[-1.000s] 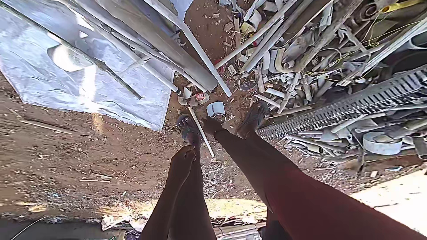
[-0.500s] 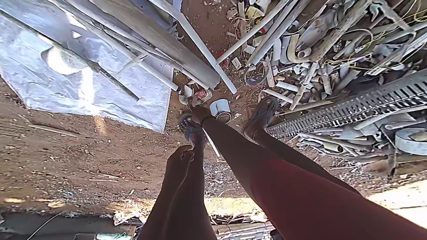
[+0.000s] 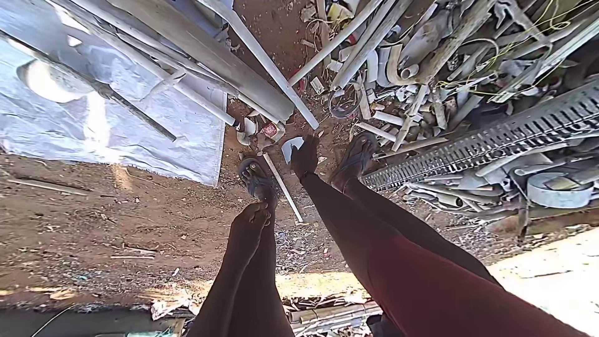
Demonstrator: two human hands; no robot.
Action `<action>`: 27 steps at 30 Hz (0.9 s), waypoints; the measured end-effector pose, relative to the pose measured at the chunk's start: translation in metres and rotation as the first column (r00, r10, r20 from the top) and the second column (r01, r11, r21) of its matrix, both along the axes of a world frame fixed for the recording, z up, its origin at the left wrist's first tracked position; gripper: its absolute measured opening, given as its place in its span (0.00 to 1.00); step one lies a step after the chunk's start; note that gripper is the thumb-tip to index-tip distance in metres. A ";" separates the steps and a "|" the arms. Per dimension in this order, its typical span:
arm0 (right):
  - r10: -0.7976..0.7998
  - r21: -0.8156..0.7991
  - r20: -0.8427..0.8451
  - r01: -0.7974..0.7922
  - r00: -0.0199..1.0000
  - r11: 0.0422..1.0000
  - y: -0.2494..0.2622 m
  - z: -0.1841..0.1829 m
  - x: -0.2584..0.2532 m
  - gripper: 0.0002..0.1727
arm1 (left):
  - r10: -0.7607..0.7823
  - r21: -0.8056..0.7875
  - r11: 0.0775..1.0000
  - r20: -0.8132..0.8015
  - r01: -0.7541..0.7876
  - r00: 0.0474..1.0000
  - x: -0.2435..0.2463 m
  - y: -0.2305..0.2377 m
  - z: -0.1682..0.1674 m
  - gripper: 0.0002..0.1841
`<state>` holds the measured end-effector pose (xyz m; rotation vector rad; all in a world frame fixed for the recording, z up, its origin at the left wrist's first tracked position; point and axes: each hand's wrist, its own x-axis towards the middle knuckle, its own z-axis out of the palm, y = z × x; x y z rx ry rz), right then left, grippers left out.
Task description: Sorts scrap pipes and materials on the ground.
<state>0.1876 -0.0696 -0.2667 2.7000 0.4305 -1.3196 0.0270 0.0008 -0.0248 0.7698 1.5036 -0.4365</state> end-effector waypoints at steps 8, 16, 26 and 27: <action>0.287 -0.146 -0.340 -0.352 0.895 0.925 0.009 -0.009 0.061 0.19 | 0.135 -0.110 0.986 0.100 -0.124 0.986 0.017 -0.013 0.037 0.12; 0.279 0.443 -0.492 -0.038 0.824 0.895 0.107 0.138 -0.012 0.13 | 0.291 -0.301 0.914 0.023 -0.271 0.956 0.022 -0.027 0.075 0.12; 0.317 0.084 -0.583 -0.333 0.748 0.939 0.043 0.052 -0.078 0.18 | 0.858 -0.468 0.510 0.212 -0.722 0.468 -0.033 -0.037 0.113 0.27; 0.338 0.020 -0.557 -0.394 0.759 0.919 0.026 0.040 -0.072 0.19 | 0.864 -0.466 0.504 0.271 -0.728 0.424 -0.042 -0.046 0.105 0.28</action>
